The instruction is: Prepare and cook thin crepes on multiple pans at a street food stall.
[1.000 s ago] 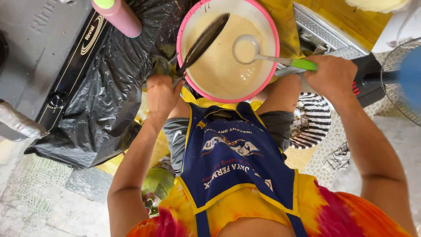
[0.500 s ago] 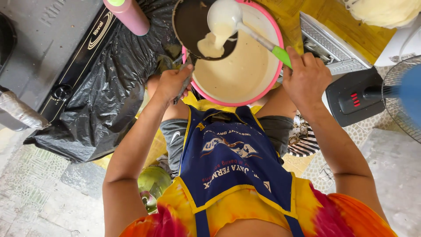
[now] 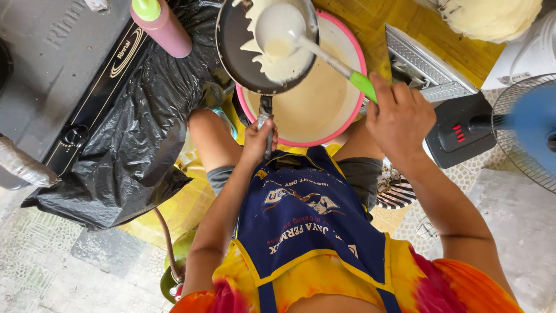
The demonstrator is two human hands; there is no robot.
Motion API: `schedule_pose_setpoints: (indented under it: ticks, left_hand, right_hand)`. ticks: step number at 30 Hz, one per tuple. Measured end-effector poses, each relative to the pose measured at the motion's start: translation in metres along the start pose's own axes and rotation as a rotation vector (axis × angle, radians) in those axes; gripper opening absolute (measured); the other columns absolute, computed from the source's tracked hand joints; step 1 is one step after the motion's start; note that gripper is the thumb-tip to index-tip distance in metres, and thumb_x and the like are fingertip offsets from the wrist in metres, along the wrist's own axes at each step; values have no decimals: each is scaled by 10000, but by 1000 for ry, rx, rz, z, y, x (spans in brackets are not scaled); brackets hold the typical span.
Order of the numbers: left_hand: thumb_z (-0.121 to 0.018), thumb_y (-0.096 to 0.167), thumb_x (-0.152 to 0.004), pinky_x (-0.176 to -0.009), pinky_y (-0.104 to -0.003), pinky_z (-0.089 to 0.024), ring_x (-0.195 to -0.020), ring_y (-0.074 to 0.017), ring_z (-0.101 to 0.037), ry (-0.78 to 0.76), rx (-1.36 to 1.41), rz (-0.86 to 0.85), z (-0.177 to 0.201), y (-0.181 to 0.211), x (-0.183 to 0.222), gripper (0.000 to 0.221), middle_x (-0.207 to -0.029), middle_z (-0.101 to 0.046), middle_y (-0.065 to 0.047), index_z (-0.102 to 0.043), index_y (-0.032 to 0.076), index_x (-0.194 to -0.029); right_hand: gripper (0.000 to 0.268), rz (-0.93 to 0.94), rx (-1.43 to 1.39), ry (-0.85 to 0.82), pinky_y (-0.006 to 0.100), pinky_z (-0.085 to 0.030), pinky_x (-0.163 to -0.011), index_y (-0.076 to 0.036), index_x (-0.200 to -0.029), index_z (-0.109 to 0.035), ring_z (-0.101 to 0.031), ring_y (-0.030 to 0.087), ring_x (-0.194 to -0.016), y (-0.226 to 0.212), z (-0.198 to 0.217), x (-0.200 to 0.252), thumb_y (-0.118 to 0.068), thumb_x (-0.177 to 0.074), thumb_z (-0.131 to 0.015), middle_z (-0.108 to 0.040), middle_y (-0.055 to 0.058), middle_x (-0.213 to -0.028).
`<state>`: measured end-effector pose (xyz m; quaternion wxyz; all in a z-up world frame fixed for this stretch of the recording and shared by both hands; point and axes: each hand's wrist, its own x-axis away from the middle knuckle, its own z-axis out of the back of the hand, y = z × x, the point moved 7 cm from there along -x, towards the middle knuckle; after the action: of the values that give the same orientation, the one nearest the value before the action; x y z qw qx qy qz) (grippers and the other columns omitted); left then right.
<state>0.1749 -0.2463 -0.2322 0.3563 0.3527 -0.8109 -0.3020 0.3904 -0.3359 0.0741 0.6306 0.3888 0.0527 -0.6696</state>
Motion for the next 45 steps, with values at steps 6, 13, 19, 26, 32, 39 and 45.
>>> schedule_pose_setpoints:
  ticks: [6,13,19,26,32,39,45]
  left_hand:
    - [-678,407,-997,-330,-299,-482,-357,-194,-555,-4,-31,171,-47,48,-3,432,-549,-561,-131,-615,-5,-879]
    - [-746,533,-911,-358,-242,-484,-423,-121,-563,-153,-317,632,-42,53,-6,515,-626,-597,-63,-643,28,-902]
    - [-775,346,-911,-285,-270,-463,-355,-181,-579,-157,-679,455,-67,86,32,414,-559,-612,-148,-660,-49,-869]
    - [-785,305,-913,-318,-282,-510,-372,-194,-599,-141,-629,394,-34,45,40,407,-566,-620,-158,-649,-75,-969]
    - [-799,298,-920,-314,-275,-504,-357,-183,-593,-157,-463,343,-48,45,45,390,-543,-611,-148,-644,-59,-910]
    - [-796,291,-922,-304,-288,-495,-337,-189,-576,-114,-404,336,-41,54,53,383,-525,-596,-150,-658,-66,-911]
    - [-793,285,-930,-296,-299,-482,-327,-198,-569,-33,-302,301,-28,53,51,358,-518,-591,-149,-671,-49,-883]
  right_hand:
    - [453,-51,-3,-75,268,-510,-620,-333,-1218,-779,-604,152,-673,-10,4,27,-249,-773,-757,-558,-55,-826]
    - [417,-399,-211,-525,466,-572,-653,-232,-1294,-741,-718,342,-741,17,-45,59,-276,-879,-736,-678,58,-898]
    - [396,-510,-332,-596,528,-566,-718,-259,-1291,-718,-729,385,-828,18,-67,93,-326,-902,-688,-675,78,-934]
    - [381,-494,-65,-309,372,-566,-650,-308,-1225,-773,-710,256,-712,43,-40,102,-352,-847,-755,-649,-10,-830]
    - [441,-395,-90,-293,254,-552,-665,-404,-1187,-783,-688,146,-695,30,-11,91,-363,-748,-784,-647,-88,-827]
    - [336,-412,-198,-196,287,-550,-667,-259,-1167,-822,-713,214,-695,37,-4,86,-289,-834,-851,-682,-19,-816]
    - [362,-368,-197,-246,259,-551,-709,-286,-1143,-842,-713,185,-730,39,21,105,-309,-789,-910,-678,-47,-821]
